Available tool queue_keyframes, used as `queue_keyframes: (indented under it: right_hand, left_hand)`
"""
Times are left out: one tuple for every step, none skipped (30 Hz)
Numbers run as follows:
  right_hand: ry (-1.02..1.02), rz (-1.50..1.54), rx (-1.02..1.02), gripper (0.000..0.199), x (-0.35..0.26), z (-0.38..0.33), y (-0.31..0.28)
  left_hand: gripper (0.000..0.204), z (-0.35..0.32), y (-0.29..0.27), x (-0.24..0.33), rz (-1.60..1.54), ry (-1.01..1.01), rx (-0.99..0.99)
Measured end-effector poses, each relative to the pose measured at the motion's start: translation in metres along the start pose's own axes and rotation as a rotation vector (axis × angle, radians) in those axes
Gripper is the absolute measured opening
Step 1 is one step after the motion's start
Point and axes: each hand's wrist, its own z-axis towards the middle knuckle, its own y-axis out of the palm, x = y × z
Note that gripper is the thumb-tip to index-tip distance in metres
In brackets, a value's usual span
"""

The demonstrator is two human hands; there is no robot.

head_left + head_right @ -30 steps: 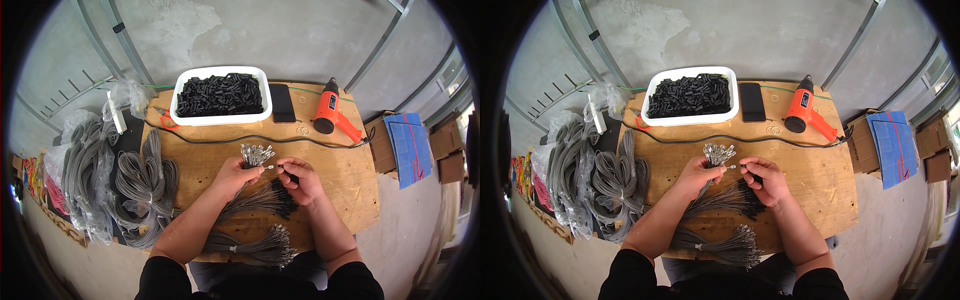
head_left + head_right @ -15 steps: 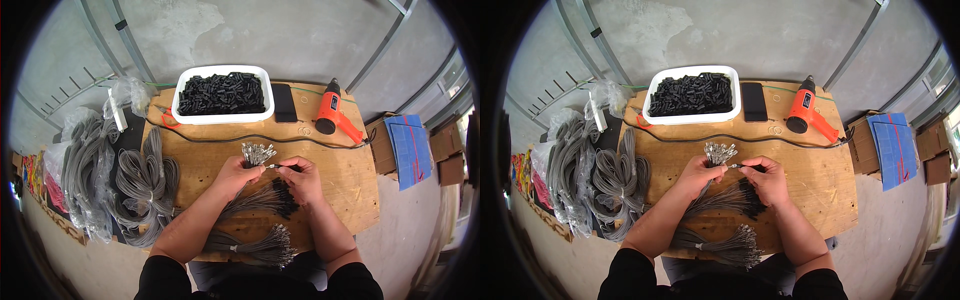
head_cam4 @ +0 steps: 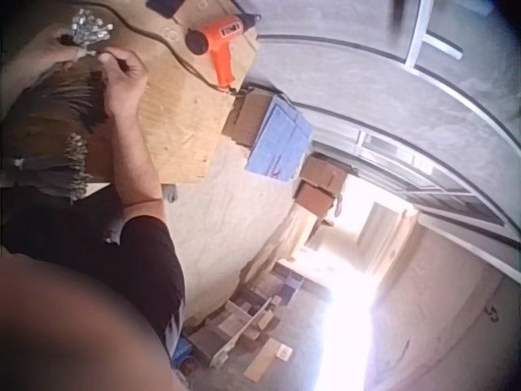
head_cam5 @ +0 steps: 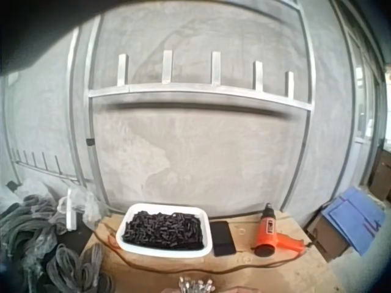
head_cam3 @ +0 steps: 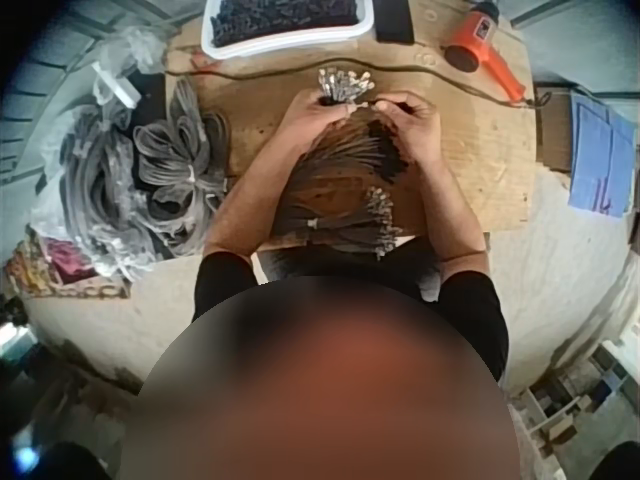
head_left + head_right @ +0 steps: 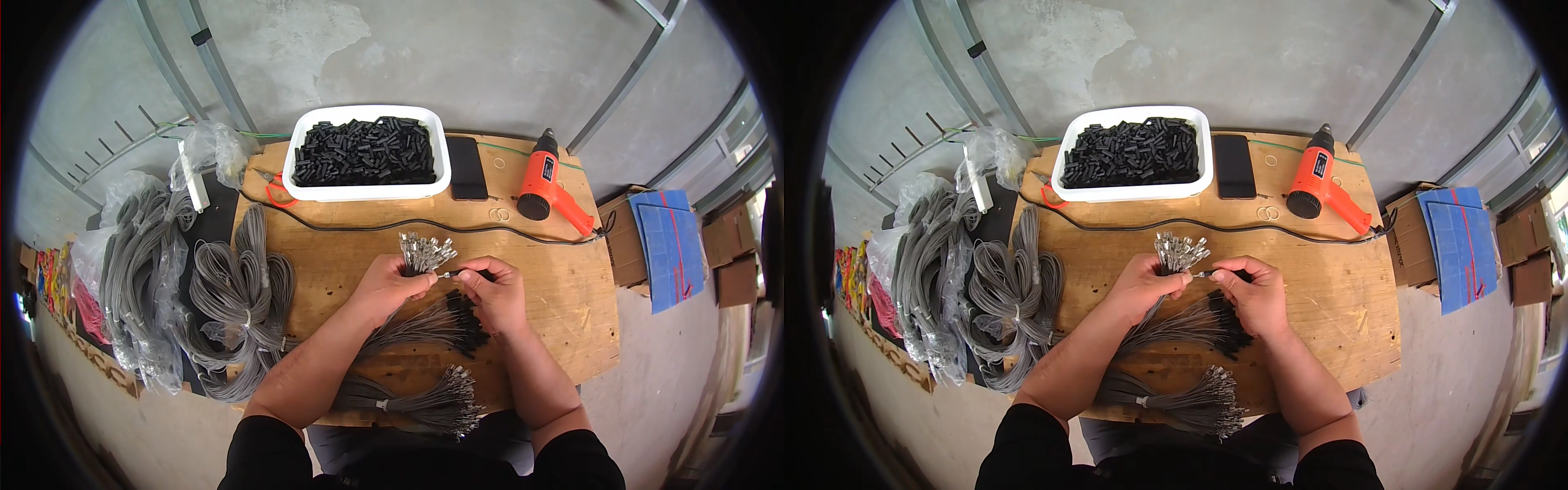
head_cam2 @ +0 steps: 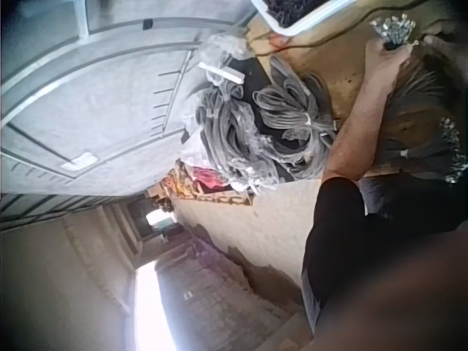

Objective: The recorder is manually sliding small black heat-shrink tubing onto the terminal ends of thin metal wires at a wooden workbench.

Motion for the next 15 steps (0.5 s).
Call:
queue_keyframes:
  right_hand:
    - [0.002,-0.001,0.004,0.012,0.0005,0.0000,0.0000]
    - [0.002,-0.001,0.003,0.012,0.0003,-0.0001,-0.0001]
    - [0.001,-0.007,-0.001,0.012,-0.0001,-0.0002,-0.0002]
    - [0.000,-0.014,-0.005,0.011,-0.0003,-0.0003,-0.0002]
    - [0.000,-0.014,-0.006,0.011,0.0002,-0.0003,0.0001]
    - [0.007,-0.008,-0.002,0.011,0.0012,-0.0004,0.0007]
    - [0.013,-0.003,0.002,0.010,0.0020,-0.0003,0.0009]
    - [0.014,-0.003,0.003,0.010,0.0028,-0.0002,0.0005]
    - [0.015,-0.007,0.006,0.010,0.0035,-0.0001,0.0001]
    - [0.016,-0.011,0.010,0.009,0.0038,-0.0001,-0.0003]
    - [0.016,-0.012,0.009,0.009,0.0030,-0.0001,-0.0003]
    - [0.015,-0.001,0.005,0.009,0.0012,0.0000,-0.0008]
    - [0.014,0.009,0.002,0.008,-0.0002,0.0004,-0.0017]
    - [0.014,0.009,0.000,0.008,-0.0006,0.0013,-0.0030]
    - [-0.001,0.000,0.004,0.008,-0.0008,0.0022,-0.0049]
  left_hand:
    - [0.012,0.0003,-0.0004,-0.0006,0.017,-0.001,0.001]
    - [0.012,0.0003,-0.0008,-0.0008,0.035,-0.002,0.002]
    - [0.012,0.0000,-0.0005,-0.0004,0.035,-0.002,0.003]
    - [0.013,-0.0005,0.0003,0.0001,0.038,0.002,0.007]
    - [0.013,-0.0007,0.0008,0.0004,0.042,0.005,0.011]
    - [0.013,-0.0005,0.0004,0.0001,0.042,0.006,0.011]
    - [0.014,-0.0002,-0.0001,-0.0007,0.056,0.002,0.011]
    - [0.015,0.0001,-0.0004,-0.0013,0.069,-0.002,0.011]
    - [0.015,-0.0001,0.0002,-0.0004,0.069,-0.002,0.011]
    - [0.016,-0.0006,0.0013,0.0014,0.059,-0.013,0.007]
    - [0.016,-0.0011,0.0018,0.0022,0.049,-0.023,0.004]
    - [0.016,-0.0010,0.0024,0.0016,0.049,-0.023,0.004]
    - [0.016,-0.0009,0.0034,0.0006,0.022,-0.027,0.020]
    - [0.017,-0.0010,0.0036,0.0002,-0.005,-0.030,0.037]
    - [0.017,-0.0003,0.0021,-0.0010,-0.004,-0.030,0.038]
